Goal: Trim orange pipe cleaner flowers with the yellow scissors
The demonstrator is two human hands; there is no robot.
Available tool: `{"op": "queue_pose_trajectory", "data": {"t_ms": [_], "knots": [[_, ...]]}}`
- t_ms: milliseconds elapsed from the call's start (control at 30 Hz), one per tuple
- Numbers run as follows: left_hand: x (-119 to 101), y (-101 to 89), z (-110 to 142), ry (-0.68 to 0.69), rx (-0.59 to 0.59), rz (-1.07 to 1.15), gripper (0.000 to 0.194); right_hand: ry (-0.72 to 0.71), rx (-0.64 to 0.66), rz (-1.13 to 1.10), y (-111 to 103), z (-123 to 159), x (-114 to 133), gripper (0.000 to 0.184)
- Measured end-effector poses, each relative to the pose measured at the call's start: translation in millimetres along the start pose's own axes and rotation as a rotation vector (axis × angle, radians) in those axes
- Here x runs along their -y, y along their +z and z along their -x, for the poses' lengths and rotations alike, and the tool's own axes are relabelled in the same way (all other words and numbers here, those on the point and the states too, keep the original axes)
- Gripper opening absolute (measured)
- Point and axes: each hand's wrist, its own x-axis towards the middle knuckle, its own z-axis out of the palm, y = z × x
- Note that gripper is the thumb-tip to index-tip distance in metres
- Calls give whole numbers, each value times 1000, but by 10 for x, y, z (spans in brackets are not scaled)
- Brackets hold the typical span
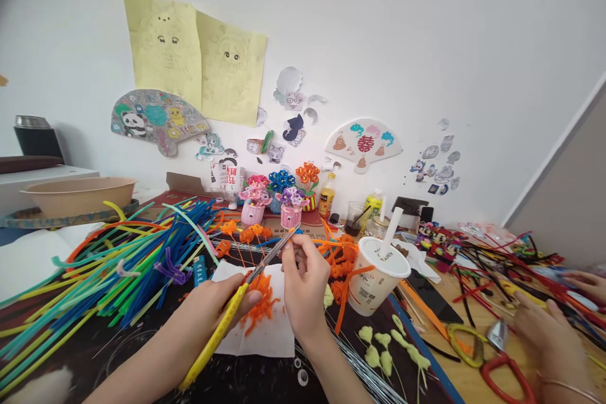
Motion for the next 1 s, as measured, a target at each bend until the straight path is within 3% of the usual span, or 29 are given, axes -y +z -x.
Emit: {"op": "queue_pose_trajectory", "data": {"t_ms": [200,600,833,1000], "knots": [[53,16,-10,60,-14,18,46,-9,4,21,0,4,11,23],[151,44,-12,81,-41,-60,47,-24,16,68,-12,-3,4,21],[9,2,67,44,51,7,43,-14,31,46,3,-9,8,22],[-43,-17,134,48,51,39,44,-16,71,55,21,26,-17,20]]}}
